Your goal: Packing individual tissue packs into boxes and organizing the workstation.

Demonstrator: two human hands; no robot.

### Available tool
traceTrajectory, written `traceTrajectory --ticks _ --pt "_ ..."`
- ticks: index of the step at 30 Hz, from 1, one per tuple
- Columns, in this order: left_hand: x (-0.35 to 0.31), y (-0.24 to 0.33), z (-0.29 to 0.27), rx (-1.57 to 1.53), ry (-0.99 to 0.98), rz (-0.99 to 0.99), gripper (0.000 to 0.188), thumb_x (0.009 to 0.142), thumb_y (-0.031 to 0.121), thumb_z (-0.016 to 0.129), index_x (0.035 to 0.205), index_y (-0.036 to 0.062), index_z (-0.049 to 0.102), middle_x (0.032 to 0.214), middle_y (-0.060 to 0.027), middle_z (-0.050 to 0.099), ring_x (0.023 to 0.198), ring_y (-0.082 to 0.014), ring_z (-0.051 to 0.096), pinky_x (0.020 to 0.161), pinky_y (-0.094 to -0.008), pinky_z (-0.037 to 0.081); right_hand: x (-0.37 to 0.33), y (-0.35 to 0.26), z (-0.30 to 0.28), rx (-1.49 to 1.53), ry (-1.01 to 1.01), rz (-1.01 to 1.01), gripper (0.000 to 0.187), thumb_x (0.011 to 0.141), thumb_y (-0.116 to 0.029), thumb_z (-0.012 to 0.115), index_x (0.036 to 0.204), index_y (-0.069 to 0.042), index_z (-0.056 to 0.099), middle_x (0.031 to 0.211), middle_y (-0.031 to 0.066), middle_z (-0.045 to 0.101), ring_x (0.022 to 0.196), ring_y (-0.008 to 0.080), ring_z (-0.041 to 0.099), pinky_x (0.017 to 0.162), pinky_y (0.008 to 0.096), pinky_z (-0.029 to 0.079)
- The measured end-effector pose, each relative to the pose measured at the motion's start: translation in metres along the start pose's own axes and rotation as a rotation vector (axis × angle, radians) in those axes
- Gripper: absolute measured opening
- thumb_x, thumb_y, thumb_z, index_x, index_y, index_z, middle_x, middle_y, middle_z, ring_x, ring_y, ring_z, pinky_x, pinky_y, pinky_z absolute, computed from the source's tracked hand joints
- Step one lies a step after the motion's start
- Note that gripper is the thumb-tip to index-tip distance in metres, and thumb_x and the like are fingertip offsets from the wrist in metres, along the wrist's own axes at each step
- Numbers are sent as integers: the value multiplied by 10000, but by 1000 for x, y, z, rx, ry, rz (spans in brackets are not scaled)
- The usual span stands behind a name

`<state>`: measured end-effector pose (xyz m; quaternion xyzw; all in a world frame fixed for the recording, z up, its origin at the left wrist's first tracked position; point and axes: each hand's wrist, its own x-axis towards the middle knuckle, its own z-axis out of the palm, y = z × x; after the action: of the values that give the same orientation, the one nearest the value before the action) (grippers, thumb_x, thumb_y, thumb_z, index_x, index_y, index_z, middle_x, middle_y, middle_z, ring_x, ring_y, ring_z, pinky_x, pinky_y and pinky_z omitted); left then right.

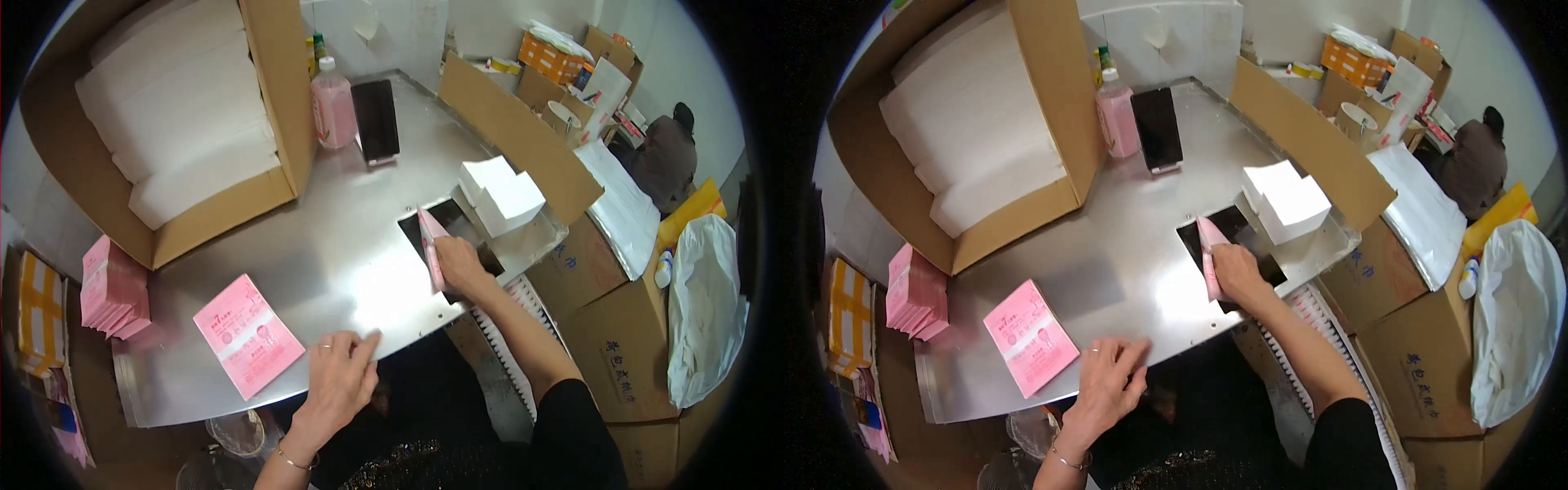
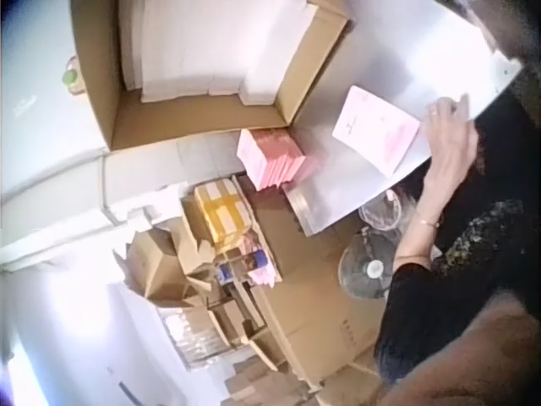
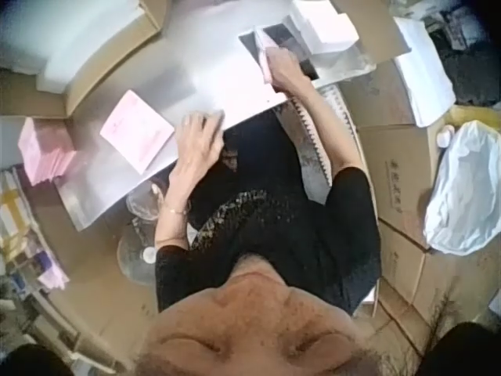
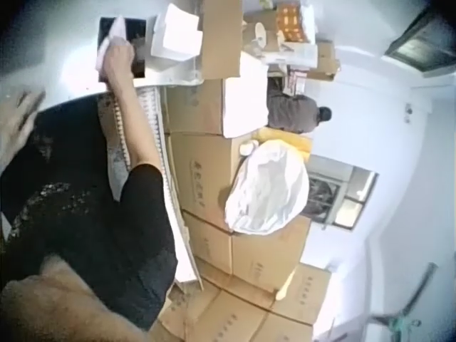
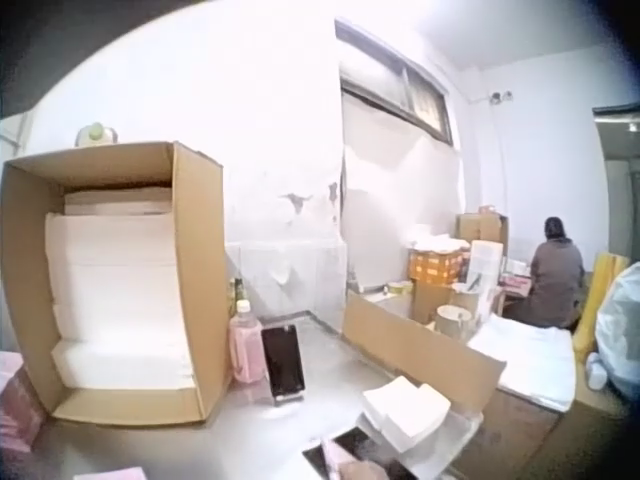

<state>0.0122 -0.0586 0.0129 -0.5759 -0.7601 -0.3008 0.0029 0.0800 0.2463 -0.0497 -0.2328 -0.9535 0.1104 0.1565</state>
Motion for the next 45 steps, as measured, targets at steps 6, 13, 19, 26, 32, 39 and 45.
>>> traceTrajectory --ticks 6,13,19,26,32,39,45 --pt "-45 -40 -30 94 366 -255 198 668 -48 601 840 48 577 1169 -193 549 1126 -401 508 946 -501 399 -24 -22 -87 -189 465 -102 140 885 -126 604 963 -46 690 829 143 653 814 343 645 726 480 481" --pt "-43 -68 -57 379 202 -534 214 752 63 645 960 69 597 1050 -148 569 1058 -353 517 1094 -545 258 -9 40 -91 -445 561 80 173 914 -187 637 891 -33 712 828 119 600 891 295 576 818 439 419" --pt "-18 -43 -46 205 314 -284 135 832 -16 606 956 35 588 892 -153 575 869 -342 527 856 -464 393 -4 45 -94 -264 543 64 202 896 -207 665 848 -15 706 846 119 593 885 297 571 791 450 430" --pt "33 -14 24 199 156 -33 218 848 73 674 1046 25 597 978 -155 546 915 -323 520 775 -440 387 -6 49 -101 -321 527 126 186 881 -176 667 974 -21 712 851 107 599 889 288 572 806 438 431" --pt "27 -11 32 129 34 -59 250 860 168 694 1032 19 592 1024 -158 556 968 -337 526 813 -446 405 -13 48 -97 -300 679 -47 329 790 -45 634 1113 -12 686 1005 140 644 973 321 597 835 459 455" --pt "24 -18 27 -8 106 -15 565 727 257 755 1222 36 597 1393 -270 475 1289 -421 462 962 -503 402 -104 -107 -37 72 197 -829 423 841 -148 581 1224 28 619 1111 177 619 1031 313 635 1093 673 338" --pt "44 3 40 176 273 -178 707 703 362 779 1306 61 564 1503 -322 334 1372 -469 363 1043 -614 299 -28 -132 -27 -106 -12 -501 156 791 -127 601 915 -37 629 839 109 601 869 301 627 1089 624 332"
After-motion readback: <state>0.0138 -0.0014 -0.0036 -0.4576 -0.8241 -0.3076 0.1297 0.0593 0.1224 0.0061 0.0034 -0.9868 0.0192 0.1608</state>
